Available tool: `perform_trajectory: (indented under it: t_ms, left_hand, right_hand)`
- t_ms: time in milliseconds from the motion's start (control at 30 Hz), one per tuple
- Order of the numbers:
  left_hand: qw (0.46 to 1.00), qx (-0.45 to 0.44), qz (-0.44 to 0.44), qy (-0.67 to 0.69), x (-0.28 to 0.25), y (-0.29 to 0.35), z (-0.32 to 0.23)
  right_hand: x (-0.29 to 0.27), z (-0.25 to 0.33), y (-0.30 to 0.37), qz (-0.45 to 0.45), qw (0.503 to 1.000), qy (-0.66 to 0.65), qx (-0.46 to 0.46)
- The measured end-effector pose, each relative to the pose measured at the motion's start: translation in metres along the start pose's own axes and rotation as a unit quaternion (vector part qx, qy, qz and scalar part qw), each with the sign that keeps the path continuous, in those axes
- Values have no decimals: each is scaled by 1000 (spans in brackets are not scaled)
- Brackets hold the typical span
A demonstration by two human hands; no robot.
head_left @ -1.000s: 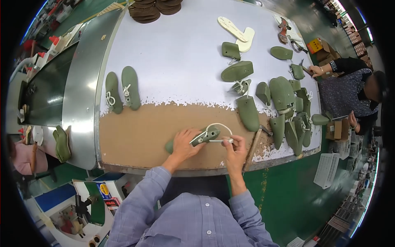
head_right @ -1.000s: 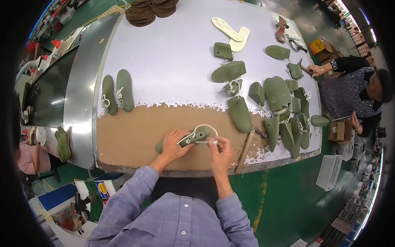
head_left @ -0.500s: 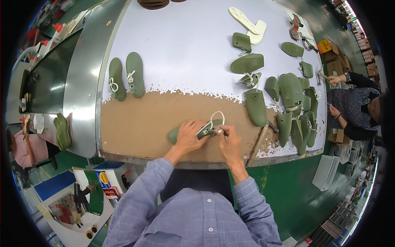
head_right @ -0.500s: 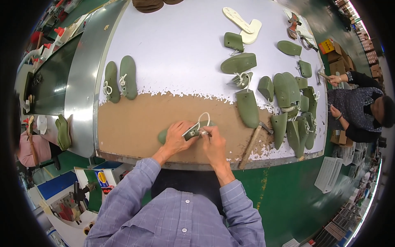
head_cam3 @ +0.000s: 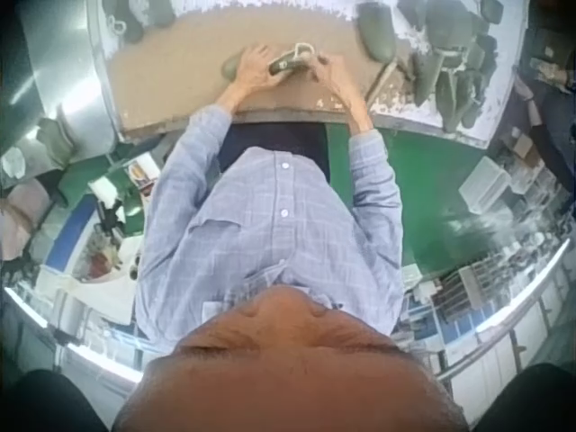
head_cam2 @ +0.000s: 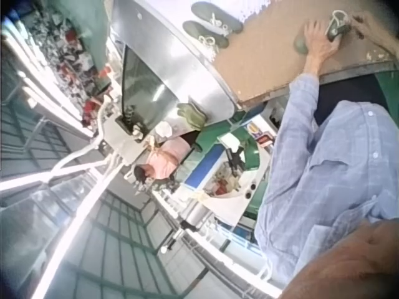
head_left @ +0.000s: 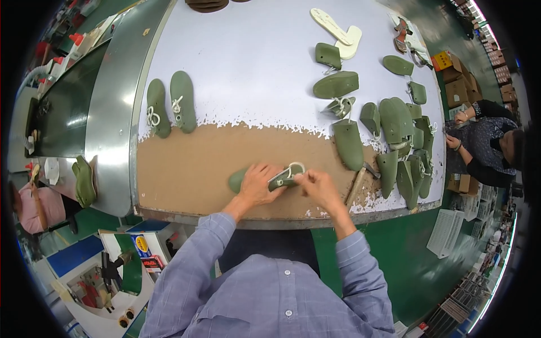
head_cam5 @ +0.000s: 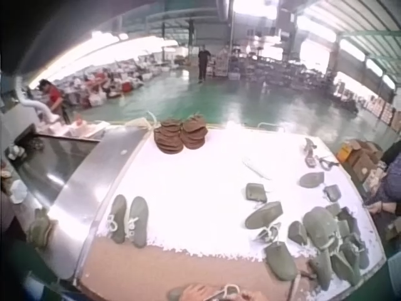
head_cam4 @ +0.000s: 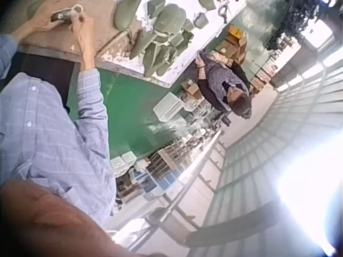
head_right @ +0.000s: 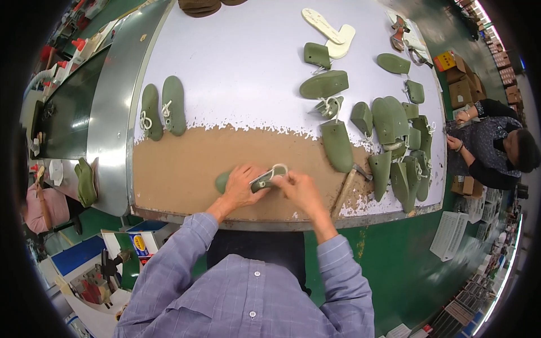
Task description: Tying cords on shoe lasts and stapling insoles to the lasts as part of the footwear assembly process.
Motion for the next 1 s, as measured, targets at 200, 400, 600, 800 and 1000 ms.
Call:
perform_trajectory:
  t_ms: [200,400,600,800,1000]
  left_hand:
    - [1000,19,-12,9,1,-7,-7]
    - [1000,-2,4,22,-2,-2,-7]
    - [999,-4,-18,47,-5,-2,-9]
    - [999,4,-9,38,-6,-4,-7]
    - [999,12,-16,31,-4,-4,-7]
  right_hand:
    - [3,40,-52,143,912,321,-212]
    - [10,44,-56,351,876,327,-49]
    - [-44,53,-12,43,969,232,-69]
    - [-19,30,19,67,963,223,-134]
    - [-9,44,11,124,941,312,-49]
Point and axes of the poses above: each hand's wrist, its own y-axis away from the middle knuckle, its own x-axis out of the palm, z = x × y, the point moved 2 cm from there along -y, towards the middle knuckle, and after that the axes turned 4 degrees about -x, right-handed, at the moved point
